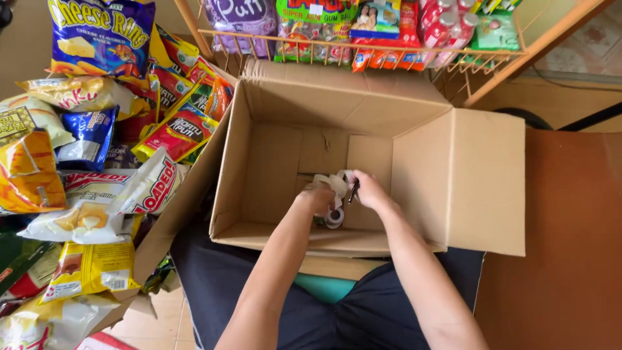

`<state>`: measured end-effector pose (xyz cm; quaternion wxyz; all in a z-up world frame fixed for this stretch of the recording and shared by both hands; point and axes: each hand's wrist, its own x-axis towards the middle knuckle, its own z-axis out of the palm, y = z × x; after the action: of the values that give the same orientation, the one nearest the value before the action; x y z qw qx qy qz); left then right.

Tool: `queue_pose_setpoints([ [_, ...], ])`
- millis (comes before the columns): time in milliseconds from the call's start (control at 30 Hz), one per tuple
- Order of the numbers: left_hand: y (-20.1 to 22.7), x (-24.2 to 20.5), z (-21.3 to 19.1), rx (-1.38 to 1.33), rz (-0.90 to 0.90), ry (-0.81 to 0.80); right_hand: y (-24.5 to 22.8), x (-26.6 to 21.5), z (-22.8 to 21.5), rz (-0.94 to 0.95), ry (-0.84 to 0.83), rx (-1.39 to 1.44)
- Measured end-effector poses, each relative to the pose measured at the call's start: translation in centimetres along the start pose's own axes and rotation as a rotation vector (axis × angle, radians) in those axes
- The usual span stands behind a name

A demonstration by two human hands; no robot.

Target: Labeling snack bags with a marker and stocking them onto a wire shelf.

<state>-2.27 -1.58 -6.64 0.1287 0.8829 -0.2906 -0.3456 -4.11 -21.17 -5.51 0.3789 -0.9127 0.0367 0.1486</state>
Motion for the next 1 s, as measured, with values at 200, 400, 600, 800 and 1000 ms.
queue_pose_setpoints([
  [200,-1.7,2.2,1.1,0.126,-0.015,0.110,-1.9,-1.2,-0.9,-0.196,0.121,0.050],
  [400,-0.3,-0.3,-3.0,-0.483,0.227,0.706,-2.1,-0.5,-0.6,-0.277,0.366,0.449],
  [600,3.1,-2.8,-4.8,-1.042,0.291,0.804,-4.6,-3.8,-1.3,-0.358,0.497,0.578],
  [800,5.0,-5.2,-4.9,-1.018,0.278,0.822,-5.3,-5.4,-2.3,-0.394,0.621,0.566],
  [1000,5.4,-6.0,-4.2,-0.705,0.219,0.812,-7.0,-7.1,-2.7,-0.369,0.647,0.546],
])
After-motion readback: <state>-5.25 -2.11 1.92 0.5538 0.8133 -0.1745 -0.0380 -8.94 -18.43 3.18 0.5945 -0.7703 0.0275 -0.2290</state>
